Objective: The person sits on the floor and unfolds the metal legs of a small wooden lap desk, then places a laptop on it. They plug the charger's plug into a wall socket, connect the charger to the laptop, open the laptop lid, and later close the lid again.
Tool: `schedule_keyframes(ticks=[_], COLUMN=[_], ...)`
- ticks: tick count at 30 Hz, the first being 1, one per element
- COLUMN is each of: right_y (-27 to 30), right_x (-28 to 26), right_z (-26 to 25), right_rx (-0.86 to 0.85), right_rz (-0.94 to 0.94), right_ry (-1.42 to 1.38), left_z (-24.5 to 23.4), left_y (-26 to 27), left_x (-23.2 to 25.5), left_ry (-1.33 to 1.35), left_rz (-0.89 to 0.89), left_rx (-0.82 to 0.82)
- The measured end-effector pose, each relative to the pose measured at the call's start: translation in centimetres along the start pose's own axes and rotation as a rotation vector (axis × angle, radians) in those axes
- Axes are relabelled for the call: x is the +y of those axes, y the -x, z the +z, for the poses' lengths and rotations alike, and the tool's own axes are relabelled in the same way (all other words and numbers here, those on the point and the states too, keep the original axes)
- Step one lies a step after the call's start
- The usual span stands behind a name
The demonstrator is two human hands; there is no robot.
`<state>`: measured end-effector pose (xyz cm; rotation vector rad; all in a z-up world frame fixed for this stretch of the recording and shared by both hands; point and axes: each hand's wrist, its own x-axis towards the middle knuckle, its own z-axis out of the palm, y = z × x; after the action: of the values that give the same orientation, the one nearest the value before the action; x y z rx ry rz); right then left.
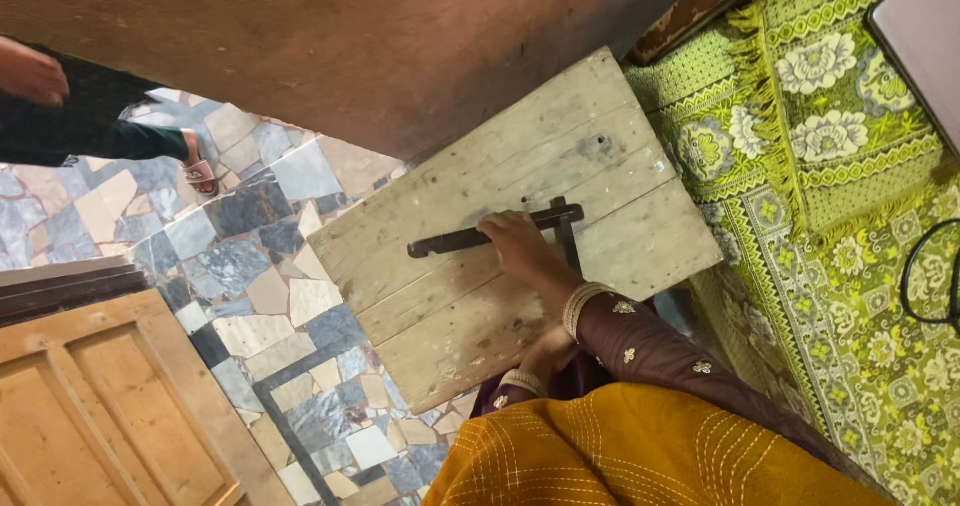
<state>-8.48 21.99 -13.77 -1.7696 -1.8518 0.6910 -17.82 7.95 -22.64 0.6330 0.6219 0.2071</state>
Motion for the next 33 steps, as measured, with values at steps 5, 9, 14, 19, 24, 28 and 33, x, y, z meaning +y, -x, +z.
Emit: schedule_keyframes(ticks=[5,9,14,19,24,28,33], right_y=[2.7,3.8,6.4,9.6,12.3,12.7,12.6], right_x=[0.2,-0.1,-0.2,-0.8,0.2,2.1,3.8], right_z=[0.8,0.0,-2.9,-5.0,-4.4,-2.7,-2.3], right_rx=[0.000,0.094,0.254,0.661,0.485,0.367,0.456], right_rz=[-0.039,-0.110,0.106,0.502,0.676,0.666,0.660], right_ry=[-0.014,0.089,-0.246,-0.093,-0.110,-0.092,-0.116], left_z=[0.1,0.1,0.0,0.6,1.3,0.6,0.9], left_y=[-1.0,-2.7,-2.0,-0.6,-2.4,-3.2,-3.6], left_x=[1.8,2.5,6.8,14.3,17.7,17.9,18.2], left_ry=[-0.300,-0.877,-1.408,-1.558,-1.470,-1.536,-1.696], left_rz=[0.130,0.406,0.632,0.736,0.558,0.348,0.567], left_rx=[0.129,0.337,0.568,0.795,0.750,0.685,0.551])
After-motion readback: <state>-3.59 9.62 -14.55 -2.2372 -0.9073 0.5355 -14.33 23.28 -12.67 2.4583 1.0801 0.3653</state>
